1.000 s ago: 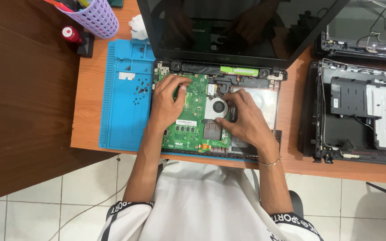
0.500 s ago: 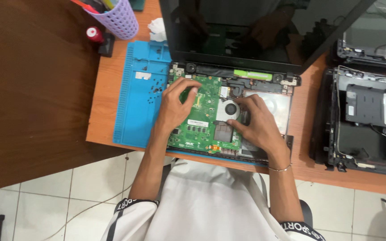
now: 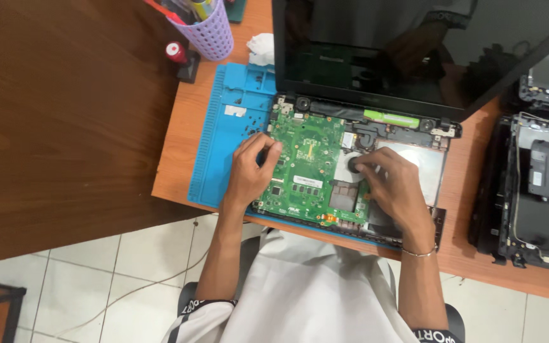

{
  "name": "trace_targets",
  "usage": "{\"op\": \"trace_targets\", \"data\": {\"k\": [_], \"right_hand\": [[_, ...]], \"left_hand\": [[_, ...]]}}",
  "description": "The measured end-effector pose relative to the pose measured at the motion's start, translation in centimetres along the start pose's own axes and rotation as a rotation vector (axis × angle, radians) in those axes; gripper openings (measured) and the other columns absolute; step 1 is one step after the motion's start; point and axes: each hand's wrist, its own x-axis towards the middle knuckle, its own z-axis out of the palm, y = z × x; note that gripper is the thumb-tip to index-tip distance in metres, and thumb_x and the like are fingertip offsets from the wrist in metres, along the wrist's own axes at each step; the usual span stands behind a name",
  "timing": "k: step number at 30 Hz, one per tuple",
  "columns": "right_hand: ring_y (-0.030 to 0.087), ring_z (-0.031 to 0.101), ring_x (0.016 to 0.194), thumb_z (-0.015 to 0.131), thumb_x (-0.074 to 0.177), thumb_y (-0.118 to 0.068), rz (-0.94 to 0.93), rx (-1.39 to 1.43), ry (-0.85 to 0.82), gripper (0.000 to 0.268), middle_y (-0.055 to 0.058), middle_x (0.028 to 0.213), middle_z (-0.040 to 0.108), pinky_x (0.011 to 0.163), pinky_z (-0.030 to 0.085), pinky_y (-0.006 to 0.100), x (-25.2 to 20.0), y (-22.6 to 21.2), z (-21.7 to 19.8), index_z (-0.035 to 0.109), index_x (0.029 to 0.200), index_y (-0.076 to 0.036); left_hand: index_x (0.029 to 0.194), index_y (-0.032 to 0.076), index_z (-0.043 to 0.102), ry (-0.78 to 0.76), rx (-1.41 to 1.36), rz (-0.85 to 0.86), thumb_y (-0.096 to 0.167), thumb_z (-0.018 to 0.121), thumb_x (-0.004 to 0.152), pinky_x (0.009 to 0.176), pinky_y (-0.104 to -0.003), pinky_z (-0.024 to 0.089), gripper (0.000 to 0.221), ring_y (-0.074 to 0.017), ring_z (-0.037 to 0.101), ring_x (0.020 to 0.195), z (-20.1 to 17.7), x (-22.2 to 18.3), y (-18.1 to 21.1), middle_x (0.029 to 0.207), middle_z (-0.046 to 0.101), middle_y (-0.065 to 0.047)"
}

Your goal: The person organizes the internal wiring of a laptop screen assembly by hand, picks up a laptop body to examine it, and then removes the keyboard bezel and handles components on the motherboard using a small tool.

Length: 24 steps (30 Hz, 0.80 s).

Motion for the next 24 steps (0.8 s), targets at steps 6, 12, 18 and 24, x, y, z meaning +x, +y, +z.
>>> {"op": "trace_targets", "data": {"k": [6,12,18,24], "right_hand": [[0.023,0.069,0.065,0.073,0.096,-0.011,0.185,0.015,-0.026,0.013,0.013,0.081,0.074,0.060,0.053,0.037,0.6,-0.7,1.1,0.072,0.106,-0.004],[0.015,0.071,0.084,0.073,0.100,0.000,-0.096,0.067,0.242,0.008,0.010,0.099,0.077,0.073,0.055,0.030,-0.3,1.7,0.3,0.070,0.107,-0.003],[0.011,0.064,0.091,0.067,0.112,0.008,-0.096,0.368,0.672,0.012,0.010,0.122,0.065,0.072,0.054,0.022,1.7,6.7,-5.1,0.061,0.121,0.002],[0.014,0.071,0.090,0.059,0.111,-0.011,-0.056,0.816,0.677,0.038,0.009,0.133,0.063,0.074,0.058,0.023,5.0,8.1,-10.9,0.049,0.147,-0.003]], "left_hand": [[0.082,-0.001,0.060,0.046,-0.008,-0.037,0.009,0.067,0.096,0.072,-0.036,0.050,0.018,-0.0214,0.061,0.071,-0.9,-0.9,0.2,0.075,0.061,-0.008],[0.104,0.001,0.065,0.101,-0.066,0.039,0.007,0.062,0.102,0.079,-0.032,0.054,0.007,-0.0195,0.067,0.088,-1.3,0.4,0.2,0.098,0.068,-0.009],[0.146,0.004,0.053,0.128,-0.162,0.006,0.012,0.061,0.105,0.074,-0.026,0.053,0.042,-0.0128,0.066,0.093,-1.0,6.9,-1.2,0.139,0.064,-0.010],[0.156,0.001,0.040,0.090,-0.539,0.066,0.022,0.057,0.111,0.068,-0.027,0.058,0.052,-0.0147,0.071,0.088,0.4,15.4,-3.3,0.141,0.064,-0.011]]}}
